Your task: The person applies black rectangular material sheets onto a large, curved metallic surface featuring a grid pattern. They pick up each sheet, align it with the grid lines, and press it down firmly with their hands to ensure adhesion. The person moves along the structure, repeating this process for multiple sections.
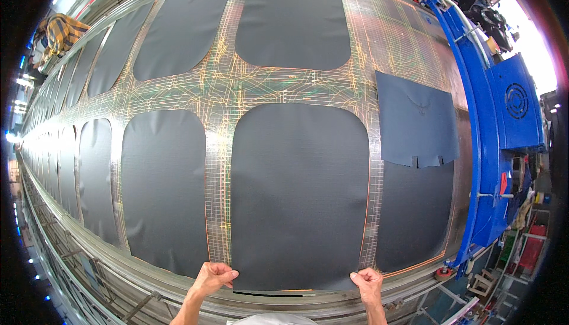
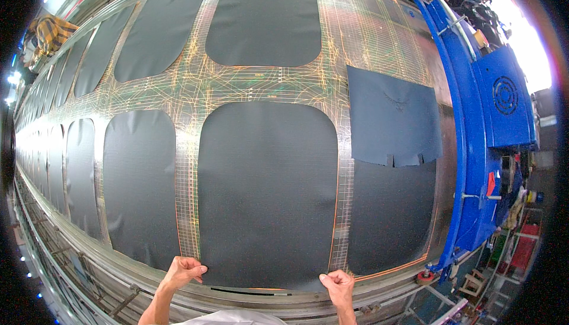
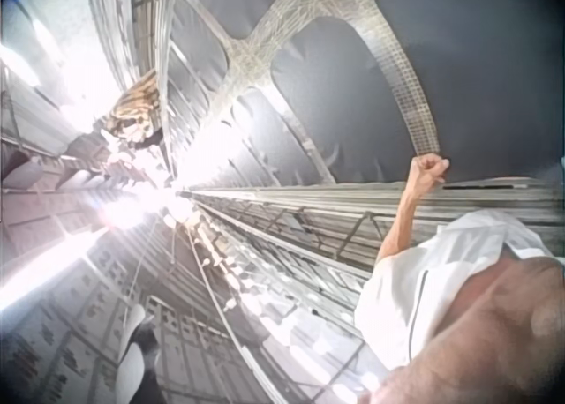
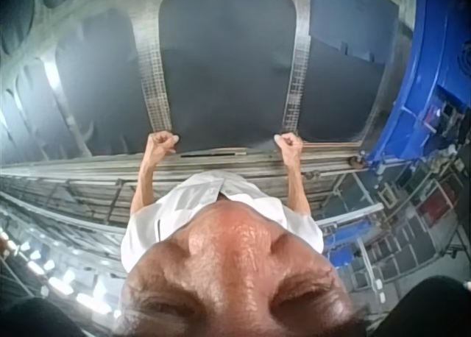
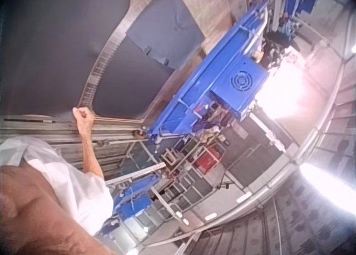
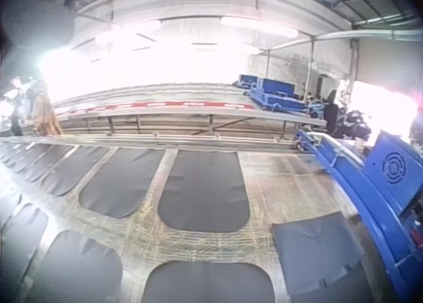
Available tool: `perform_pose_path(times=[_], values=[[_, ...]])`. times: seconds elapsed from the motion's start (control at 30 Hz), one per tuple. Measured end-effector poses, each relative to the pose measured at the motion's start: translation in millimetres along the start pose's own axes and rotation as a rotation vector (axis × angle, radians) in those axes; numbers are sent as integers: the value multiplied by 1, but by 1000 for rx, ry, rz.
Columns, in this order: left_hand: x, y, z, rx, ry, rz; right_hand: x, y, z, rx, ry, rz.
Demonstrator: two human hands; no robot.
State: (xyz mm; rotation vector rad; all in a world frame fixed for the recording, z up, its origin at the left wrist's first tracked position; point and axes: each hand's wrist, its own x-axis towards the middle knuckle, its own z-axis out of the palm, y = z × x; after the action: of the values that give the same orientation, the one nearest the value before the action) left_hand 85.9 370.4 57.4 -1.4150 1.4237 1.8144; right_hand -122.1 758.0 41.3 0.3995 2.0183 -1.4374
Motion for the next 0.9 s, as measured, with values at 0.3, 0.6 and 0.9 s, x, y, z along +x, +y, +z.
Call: perform_pose_path(times=[0.3, 0.6, 0.9], values=[[-2, 10, 0, 55, -24, -16, 0, -5, 0, -50, 8, 39], [-3, 15, -2, 86, -73, -10, 0, -4, -2, -31, -28, 24], [-2, 16, -3, 55, -99, -4, 0, -5, -4, -51, -54, 21]])
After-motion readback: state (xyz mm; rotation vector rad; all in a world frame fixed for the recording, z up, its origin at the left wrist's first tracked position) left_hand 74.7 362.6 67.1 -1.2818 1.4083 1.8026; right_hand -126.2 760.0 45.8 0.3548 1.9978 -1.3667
